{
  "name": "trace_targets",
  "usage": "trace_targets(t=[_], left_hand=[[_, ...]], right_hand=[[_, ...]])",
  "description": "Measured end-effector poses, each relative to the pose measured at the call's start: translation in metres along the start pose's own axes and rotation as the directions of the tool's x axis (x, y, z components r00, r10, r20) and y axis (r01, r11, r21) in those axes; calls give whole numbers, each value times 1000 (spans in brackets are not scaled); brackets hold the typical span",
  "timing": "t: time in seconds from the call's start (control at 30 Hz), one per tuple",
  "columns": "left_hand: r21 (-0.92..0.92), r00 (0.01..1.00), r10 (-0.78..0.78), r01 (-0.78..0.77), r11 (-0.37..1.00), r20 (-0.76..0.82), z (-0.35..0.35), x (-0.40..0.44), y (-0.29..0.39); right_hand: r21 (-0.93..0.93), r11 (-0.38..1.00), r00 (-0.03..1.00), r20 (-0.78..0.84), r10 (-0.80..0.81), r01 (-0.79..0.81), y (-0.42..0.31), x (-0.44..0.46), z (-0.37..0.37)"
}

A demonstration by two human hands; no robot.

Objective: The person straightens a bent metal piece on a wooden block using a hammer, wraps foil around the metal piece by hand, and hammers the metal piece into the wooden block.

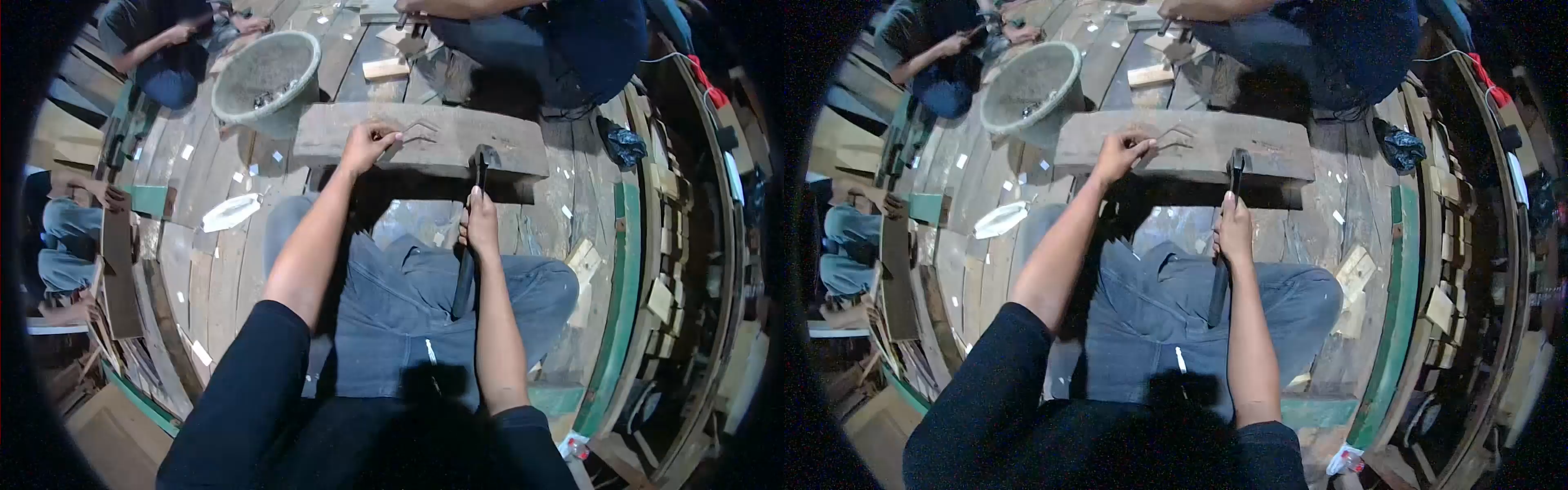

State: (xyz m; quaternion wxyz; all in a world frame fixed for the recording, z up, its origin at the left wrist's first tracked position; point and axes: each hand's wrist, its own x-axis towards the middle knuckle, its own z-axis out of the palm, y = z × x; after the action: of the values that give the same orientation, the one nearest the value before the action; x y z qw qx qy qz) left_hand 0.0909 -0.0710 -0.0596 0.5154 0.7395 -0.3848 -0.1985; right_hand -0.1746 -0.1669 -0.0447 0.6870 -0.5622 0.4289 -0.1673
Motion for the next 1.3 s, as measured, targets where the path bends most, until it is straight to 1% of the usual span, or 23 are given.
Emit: trace_targets(t=[0.07,0.1,0.23,0.33,0.4,0.5,0.53,0.57,0.6,0.67,0.7,0.73,0.8,0.87,0.9,0.93,1.0,1.1,1.13,1.17,1.2,1.27,1.3], left_hand=[[8,983,-8,9,1000,-185,-8,-7,5],[-76,977,-105,92,993,-185,-16,-10,17],[-256,961,-8,-66,964,-278,-48,-10,40],[-319,963,-23,-67,945,-270,-79,-17,63],[-442,963,-30,-94,892,-267,-92,-24,72],[-460,973,-42,-70,885,-228,-107,-47,80],[-499,970,-89,-36,866,-225,-107,-56,72],[-457,979,-129,42,889,-160,-112,-61,34],[-412,979,-177,122,903,-99,-121,-63,1],[-299,982,-37,-20,954,-185,-128,-73,1],[-528,952,-206,59,847,-225,-123,-80,25],[-653,948,-233,35,757,-218,-123,-80,34],[-656,956,-181,-17,755,-232,-121,-81,36],[-583,955,-218,61,810,-203,-120,-83,36],[-566,969,-184,58,822,-168,-121,-80,29],[-561,982,-130,33,827,-135,-121,-83,28],[-544,980,-169,87,834,-102,-122,-83,29],[-542,977,-177,86,836,-119,-120,-83,29],[-553,974,-192,96,828,-118,-121,-82,30],[-583,979,-188,111,805,-72,-123,-81,27],[-593,973,-211,113,797,-98,-121,-82,23],[-615,961,-235,98,782,-146,-114,-73,21],[-566,959,-230,100,818,-164,-111,-69,22]], right_hand=[[29,998,998,21,-62,61,9,5,-2],[53,996,997,16,-78,77,14,7,-4],[161,986,999,17,-48,45,14,8,-11],[173,984,999,21,-41,36,20,8,-12],[163,986,999,16,-49,46,22,10,-11],[-90,986,986,-76,-148,141,31,12,-8],[-191,965,975,-98,-201,180,34,15,-8],[-290,926,956,-95,-277,240,48,25,-12],[-257,930,958,-45,-284,263,48,24,-14],[-207,936,959,63,-277,284,55,14,-21],[-222,938,963,21,-267,265,35,-5,-21],[-294,933,978,37,-207,209,24,-9,-23],[-462,830,935,-6,-355,312,35,-2,-25],[-528,795,934,-9,-356,298,43,0,-26],[-559,776,934,-10,-357,291,42,0,-24],[-513,802,932,-9,-361,306,45,-4,-18],[-392,850,918,-28,-394,353,29,-10,-12],[-415,799,899,151,-412,436,11,-24,-2],[-480,718,862,226,-454,504,2,-32,7],[-529,751,919,226,-324,395,-11,-47,21],[-584,761,957,222,-187,284,-24,-62,35],[-529,758,924,241,-297,382,-2,-39,46],[-599,514,775,336,-535,614,-2,-11,53]])
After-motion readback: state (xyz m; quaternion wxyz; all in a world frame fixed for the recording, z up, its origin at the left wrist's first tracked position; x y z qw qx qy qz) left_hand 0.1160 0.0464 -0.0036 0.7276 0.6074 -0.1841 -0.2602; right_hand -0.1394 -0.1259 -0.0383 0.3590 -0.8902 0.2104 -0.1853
